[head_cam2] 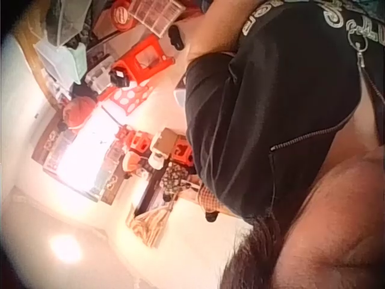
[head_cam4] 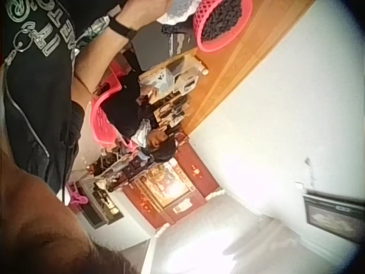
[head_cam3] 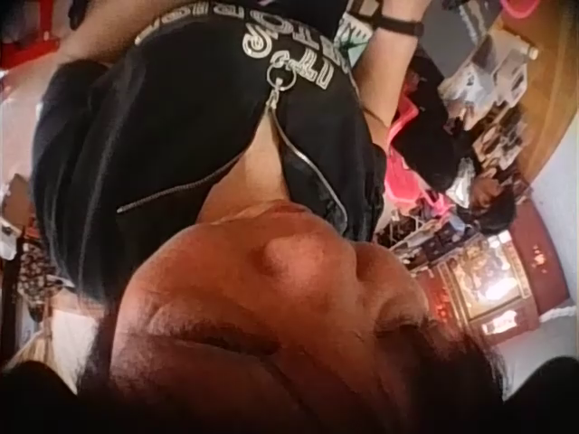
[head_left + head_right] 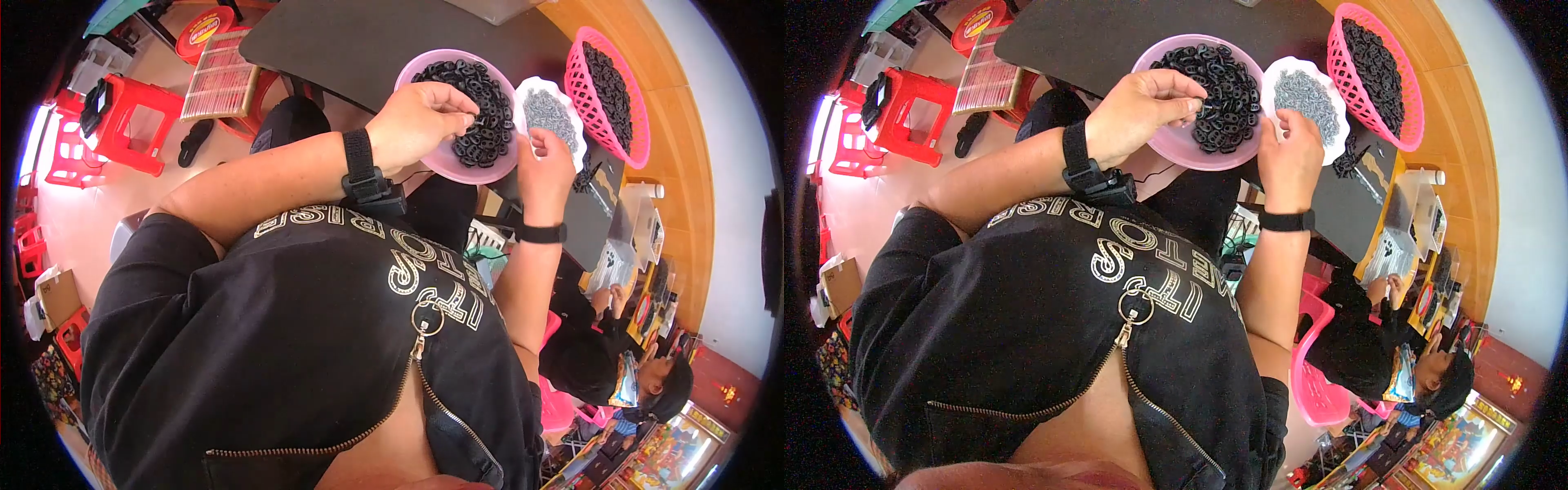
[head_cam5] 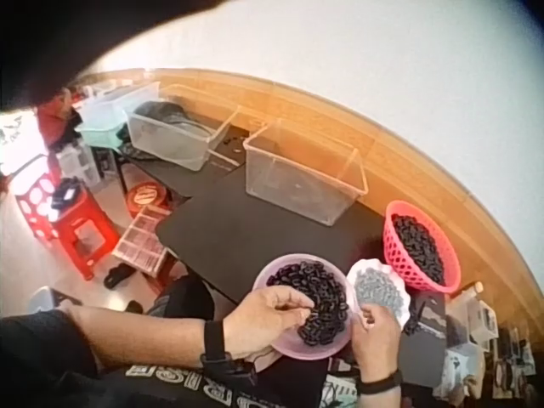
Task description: The person assembles plastic cord toggles by picking up plastic toggle pieces from a bowl and springs from a plate, then inserting the springs into the toggle pieces by hand.
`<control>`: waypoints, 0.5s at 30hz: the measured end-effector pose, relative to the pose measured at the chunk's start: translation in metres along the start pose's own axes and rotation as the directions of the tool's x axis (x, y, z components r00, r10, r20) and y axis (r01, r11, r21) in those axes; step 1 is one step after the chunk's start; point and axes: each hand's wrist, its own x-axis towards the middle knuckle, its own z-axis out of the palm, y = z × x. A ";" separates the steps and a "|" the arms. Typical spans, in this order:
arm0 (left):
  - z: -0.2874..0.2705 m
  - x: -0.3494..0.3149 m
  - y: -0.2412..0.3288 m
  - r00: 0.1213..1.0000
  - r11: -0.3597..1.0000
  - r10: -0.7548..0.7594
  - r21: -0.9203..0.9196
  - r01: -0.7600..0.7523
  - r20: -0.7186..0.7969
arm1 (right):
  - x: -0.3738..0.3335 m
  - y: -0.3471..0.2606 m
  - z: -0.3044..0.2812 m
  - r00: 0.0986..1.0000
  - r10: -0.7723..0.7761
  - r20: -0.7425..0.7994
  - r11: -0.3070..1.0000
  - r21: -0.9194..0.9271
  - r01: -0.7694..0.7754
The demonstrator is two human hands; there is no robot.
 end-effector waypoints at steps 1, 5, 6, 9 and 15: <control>0.001 -0.001 0.000 1.000 1.000 0.001 -0.001 -0.001 -0.004 | 0.004 -0.009 0.003 0.999 0.044 0.026 0.995 -0.088 -0.042; 0.000 0.001 0.000 1.000 1.000 -0.005 0.005 0.005 0.005 | 0.009 -0.010 0.017 0.996 0.067 0.067 0.969 -0.244 -0.048; -0.002 0.001 -0.001 1.000 1.000 -0.007 0.009 0.006 0.024 | 0.008 -0.008 0.019 0.997 0.060 0.051 0.967 -0.251 -0.046; -0.005 0.003 -0.004 1.000 1.000 -0.016 -0.022 0.016 0.023 | 0.008 -0.006 0.016 0.993 0.102 0.054 0.979 -0.182 -0.091; -0.007 0.006 -0.002 0.998 0.998 -0.052 -0.027 0.052 0.021 | 0.001 -0.008 0.009 0.988 0.149 0.043 0.980 -0.142 -0.142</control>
